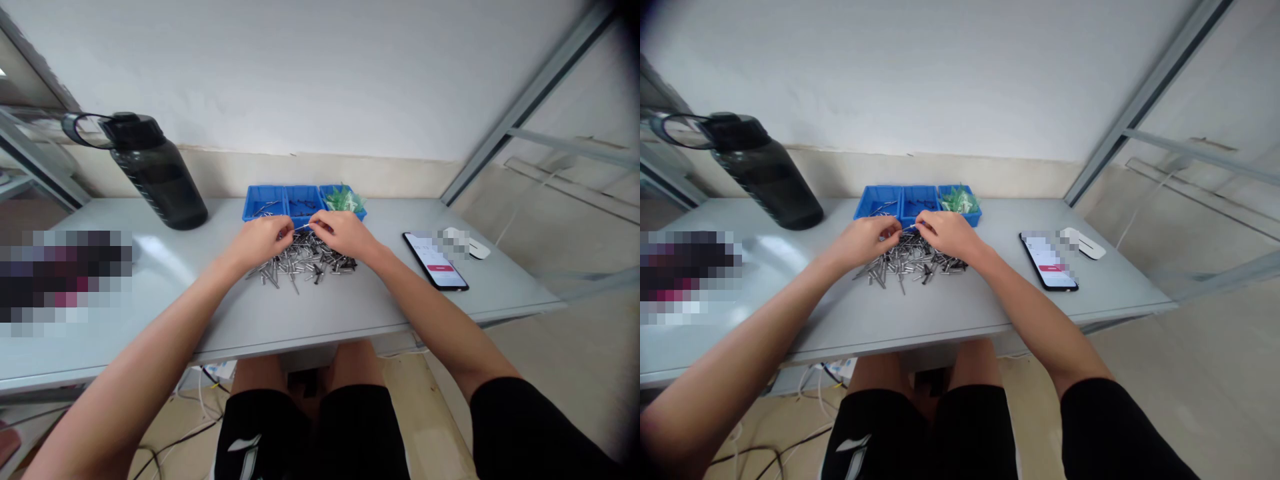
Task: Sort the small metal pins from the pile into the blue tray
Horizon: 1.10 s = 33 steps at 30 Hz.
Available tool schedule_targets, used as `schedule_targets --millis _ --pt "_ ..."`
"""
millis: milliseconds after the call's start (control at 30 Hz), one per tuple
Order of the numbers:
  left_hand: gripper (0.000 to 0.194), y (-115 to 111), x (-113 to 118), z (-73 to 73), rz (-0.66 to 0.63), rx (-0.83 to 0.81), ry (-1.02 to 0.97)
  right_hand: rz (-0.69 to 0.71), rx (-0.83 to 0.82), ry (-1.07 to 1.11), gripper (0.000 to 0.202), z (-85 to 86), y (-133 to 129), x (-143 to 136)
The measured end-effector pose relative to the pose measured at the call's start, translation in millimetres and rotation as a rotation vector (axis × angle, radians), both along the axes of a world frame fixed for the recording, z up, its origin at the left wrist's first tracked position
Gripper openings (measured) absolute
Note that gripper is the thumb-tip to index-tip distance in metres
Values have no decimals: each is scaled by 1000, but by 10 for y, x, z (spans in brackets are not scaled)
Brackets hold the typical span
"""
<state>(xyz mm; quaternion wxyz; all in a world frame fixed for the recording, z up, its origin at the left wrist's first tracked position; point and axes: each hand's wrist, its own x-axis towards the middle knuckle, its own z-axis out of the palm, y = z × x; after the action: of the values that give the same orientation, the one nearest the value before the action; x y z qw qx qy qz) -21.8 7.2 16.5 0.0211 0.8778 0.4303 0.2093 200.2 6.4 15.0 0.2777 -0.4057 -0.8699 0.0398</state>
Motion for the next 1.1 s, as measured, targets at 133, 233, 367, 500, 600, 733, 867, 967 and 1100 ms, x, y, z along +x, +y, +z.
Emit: schedule_targets --millis 133,233,367,500,600,733,867,967,1100 --pt "19 6 -5 -19 -14 33 -7 7 -6 -5 24 18 -5 9" --pt "18 27 -7 -29 -13 31 -68 -14 -15 -28 24 30 7 22" --pt "16 44 -4 -27 -25 28 -226 -18 -16 -71 24 21 22 15" --pt "18 37 11 -24 -23 28 -335 3 -20 -98 25 -1 6 -20" --pt "20 30 29 -30 -56 -5 -373 3 -21 -98 26 -4 -15 -42" --pt "20 13 49 -24 -110 -59 -351 20 -20 -101 26 -3 -27 -58" --pt "18 2 49 -11 -147 -39 -320 36 -5 -131 26 -28 -25 -75" --pt "17 4 45 -13 -178 -10 -303 48 7 -156 25 -49 -25 -89" --pt "17 1 45 -27 -181 25 -305 53 17 -165 27 -45 -30 -93"
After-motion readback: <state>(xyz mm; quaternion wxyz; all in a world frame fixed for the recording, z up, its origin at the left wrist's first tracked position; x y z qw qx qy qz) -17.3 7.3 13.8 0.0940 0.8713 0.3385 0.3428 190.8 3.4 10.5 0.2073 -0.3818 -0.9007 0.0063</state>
